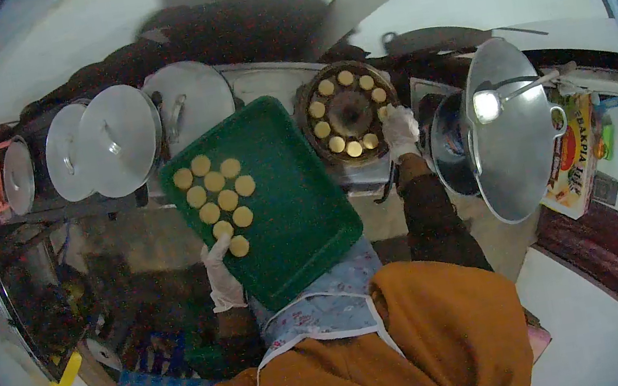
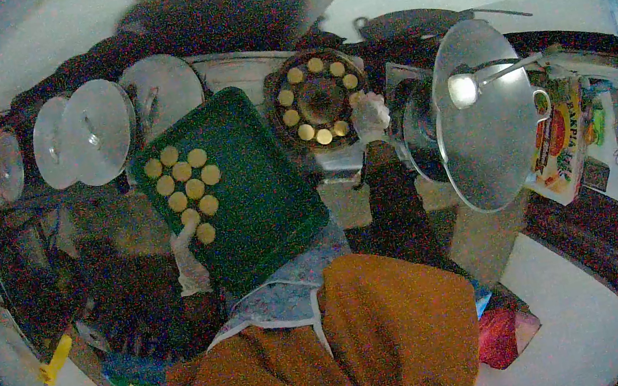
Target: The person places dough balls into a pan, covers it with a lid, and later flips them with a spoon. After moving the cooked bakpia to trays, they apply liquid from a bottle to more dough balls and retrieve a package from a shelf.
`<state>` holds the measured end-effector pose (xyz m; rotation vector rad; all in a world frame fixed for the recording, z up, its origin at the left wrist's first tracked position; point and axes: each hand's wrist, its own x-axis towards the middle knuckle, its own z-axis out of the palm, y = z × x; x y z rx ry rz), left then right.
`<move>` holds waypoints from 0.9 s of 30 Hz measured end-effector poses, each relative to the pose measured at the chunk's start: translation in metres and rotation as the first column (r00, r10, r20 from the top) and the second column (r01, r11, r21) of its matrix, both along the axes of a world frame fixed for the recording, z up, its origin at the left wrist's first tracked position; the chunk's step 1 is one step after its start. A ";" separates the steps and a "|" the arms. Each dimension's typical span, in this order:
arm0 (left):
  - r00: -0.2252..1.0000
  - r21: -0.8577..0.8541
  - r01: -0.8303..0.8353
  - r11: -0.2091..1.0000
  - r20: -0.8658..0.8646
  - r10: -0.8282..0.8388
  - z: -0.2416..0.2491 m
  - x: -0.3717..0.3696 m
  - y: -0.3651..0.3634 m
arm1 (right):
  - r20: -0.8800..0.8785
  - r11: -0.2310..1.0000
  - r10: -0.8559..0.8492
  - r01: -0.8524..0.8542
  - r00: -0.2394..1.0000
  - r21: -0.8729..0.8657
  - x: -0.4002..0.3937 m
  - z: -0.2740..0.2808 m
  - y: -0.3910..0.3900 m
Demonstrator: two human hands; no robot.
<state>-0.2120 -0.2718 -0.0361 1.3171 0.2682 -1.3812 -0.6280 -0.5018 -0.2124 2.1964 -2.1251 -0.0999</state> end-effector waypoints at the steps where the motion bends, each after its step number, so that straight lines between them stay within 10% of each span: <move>1: 1.000 -0.004 0.006 1.000 -0.001 -0.006 0.002 -0.001 -0.001 | -0.001 1.000 -0.020 0.020 1.000 0.008 0.002 0.001 -0.003; 11: 0.989 0.052 0.085 0.995 0.120 -0.091 0.019 -0.001 -0.016 | 0.355 0.991 -0.012 0.058 0.935 -0.119 -0.008 0.016 0.004; 12: 0.983 0.066 0.103 0.993 0.144 -0.111 0.021 0.003 -0.014 | 0.254 0.989 -0.121 0.094 0.960 0.117 0.026 0.070 -0.003; 16: 0.969 -0.119 0.186 0.975 0.186 -0.163 0.009 0.008 -0.005 | 0.629 0.967 0.241 -0.129 0.739 -0.219 0.120 0.138 0.034; 18: 0.973 -0.115 0.193 0.974 0.152 -0.175 0.004 0.009 -0.009 | 0.532 0.909 0.388 -0.407 0.752 -0.088 0.166 0.142 0.051; 20: 0.981 -0.064 0.182 0.981 0.072 -0.178 0.004 0.007 -0.012 | 0.834 0.909 0.341 -0.378 0.433 -0.175 0.210 0.126 0.079; 25: 0.960 -0.154 0.276 0.949 0.101 -0.263 0.003 0.008 -0.012 | 0.741 0.949 0.067 -0.272 0.668 0.160 0.265 0.101 0.108; 27: 0.966 -0.148 0.256 0.955 0.077 -0.247 0.001 0.008 -0.011 | 0.814 0.946 -0.030 -0.246 0.581 0.210 0.268 0.113 0.109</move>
